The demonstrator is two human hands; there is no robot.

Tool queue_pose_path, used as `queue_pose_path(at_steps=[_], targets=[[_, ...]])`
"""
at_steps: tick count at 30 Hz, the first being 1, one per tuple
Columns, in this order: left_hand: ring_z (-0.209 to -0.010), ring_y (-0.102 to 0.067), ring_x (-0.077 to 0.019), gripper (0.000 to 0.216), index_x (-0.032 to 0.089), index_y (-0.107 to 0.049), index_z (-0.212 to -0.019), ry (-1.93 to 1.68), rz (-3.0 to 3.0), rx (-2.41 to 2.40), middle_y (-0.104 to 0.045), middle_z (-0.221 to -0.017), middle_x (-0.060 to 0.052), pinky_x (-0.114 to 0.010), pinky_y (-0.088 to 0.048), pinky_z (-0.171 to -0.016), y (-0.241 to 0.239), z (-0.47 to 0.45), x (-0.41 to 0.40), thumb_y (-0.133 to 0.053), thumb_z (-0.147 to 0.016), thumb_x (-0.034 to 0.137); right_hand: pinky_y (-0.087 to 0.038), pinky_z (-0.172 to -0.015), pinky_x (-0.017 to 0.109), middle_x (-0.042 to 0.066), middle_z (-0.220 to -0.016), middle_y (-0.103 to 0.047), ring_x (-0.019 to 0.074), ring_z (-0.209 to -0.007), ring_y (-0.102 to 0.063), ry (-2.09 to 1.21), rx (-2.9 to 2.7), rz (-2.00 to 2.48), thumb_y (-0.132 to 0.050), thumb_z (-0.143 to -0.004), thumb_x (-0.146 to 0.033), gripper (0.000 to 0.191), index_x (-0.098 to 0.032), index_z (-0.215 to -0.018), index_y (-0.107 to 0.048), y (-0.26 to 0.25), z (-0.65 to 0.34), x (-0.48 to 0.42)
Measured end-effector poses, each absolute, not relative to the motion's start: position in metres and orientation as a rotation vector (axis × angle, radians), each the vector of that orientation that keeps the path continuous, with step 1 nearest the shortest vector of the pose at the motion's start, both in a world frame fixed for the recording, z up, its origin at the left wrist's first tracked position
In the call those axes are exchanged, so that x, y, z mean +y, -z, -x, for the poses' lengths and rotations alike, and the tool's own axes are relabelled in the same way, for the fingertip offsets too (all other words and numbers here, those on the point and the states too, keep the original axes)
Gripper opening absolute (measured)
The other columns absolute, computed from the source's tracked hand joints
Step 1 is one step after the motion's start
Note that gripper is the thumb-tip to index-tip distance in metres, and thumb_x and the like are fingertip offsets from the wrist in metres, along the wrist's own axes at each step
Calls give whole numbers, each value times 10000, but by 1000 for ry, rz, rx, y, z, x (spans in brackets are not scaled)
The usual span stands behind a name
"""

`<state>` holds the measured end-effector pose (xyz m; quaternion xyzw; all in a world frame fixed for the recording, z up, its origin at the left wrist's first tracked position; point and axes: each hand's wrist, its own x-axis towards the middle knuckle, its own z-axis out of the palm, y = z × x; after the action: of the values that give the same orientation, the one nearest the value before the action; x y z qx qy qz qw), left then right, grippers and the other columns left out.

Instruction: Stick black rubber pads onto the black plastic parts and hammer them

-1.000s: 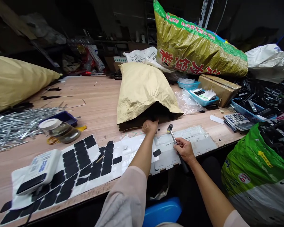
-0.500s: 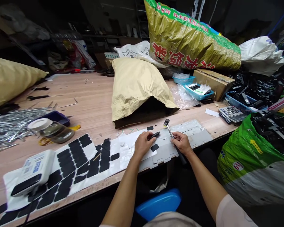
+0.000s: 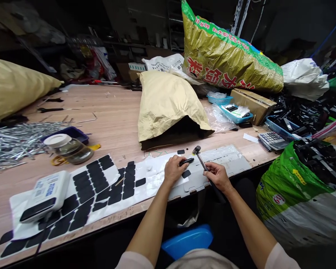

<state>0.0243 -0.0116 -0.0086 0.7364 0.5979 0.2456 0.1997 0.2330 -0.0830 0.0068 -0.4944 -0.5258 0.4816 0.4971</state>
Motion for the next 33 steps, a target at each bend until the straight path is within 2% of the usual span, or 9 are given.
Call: queue_pose_path(at_steps=[6, 11, 16, 21, 26, 33], targets=[[-988, -572, -224, 224, 265, -741, -1051, -682, -2038, 1699, -656, -985, -34, -321, -419, -826, 8, -26, -11, -670, -843, 305, -446, -444, 225, -10, -684, -624, 93, -470, -490, -1213, -1312, 1263, -695, -700, -276, 285, -167, -961, -730, -2, -228, -85], [-1004, -569, -218, 206, 265, -739, -1033, -700, -2019, 1678, -663, -1001, -28, -318, -419, -845, 7, -26, -12, -681, -838, 295, -443, -446, 223, -4, -716, -634, 92, -474, -502, -1211, -1321, 1190, -694, -724, -287, 329, -166, -1029, -729, -4, -221, -85], [-997, -576, -220, 212, 264, -742, -1030, -689, -1991, 1686, -665, -996, -27, -320, -427, -849, 5, -26, -12, -689, -827, 290, -406, -419, 212, -37, -622, -568, 91, -452, -487, -1232, -1371, 1235, -698, -679, -255, 280, -165, -942, -731, -3, -218, -79], [-1014, -578, -228, 199, 250, -739, -1021, -698, -2009, 1670, -666, -999, -34, -328, -429, -865, 7, -25, -12, -681, -836, 292, -452, -440, 233, -24, -646, -609, 98, -466, -488, -1194, -1256, 1209, -706, -657, -281, 303, -159, -934, -728, -10, -221, -59], [-996, -575, -228, 183, 255, -723, -1015, -699, -2025, 1678, -659, -996, -32, -334, -434, -861, 10, -25, -12, -675, -843, 296, -452, -452, 229, -37, -614, -583, 107, -484, -500, -1118, -1229, 1256, -669, -645, -293, 271, -158, -877, -703, -4, -228, -33], [-1003, -591, -228, 196, 231, -659, -1039, -980, -1993, 1548, -666, -1041, -59, -358, -449, -930, -5, -29, -37, -561, -891, 316, -449, -440, 214, -50, -612, -558, 96, -481, -488, -1144, -1255, 1287, -671, -627, -291, 286, -151, -875, -692, 8, -229, -27]])
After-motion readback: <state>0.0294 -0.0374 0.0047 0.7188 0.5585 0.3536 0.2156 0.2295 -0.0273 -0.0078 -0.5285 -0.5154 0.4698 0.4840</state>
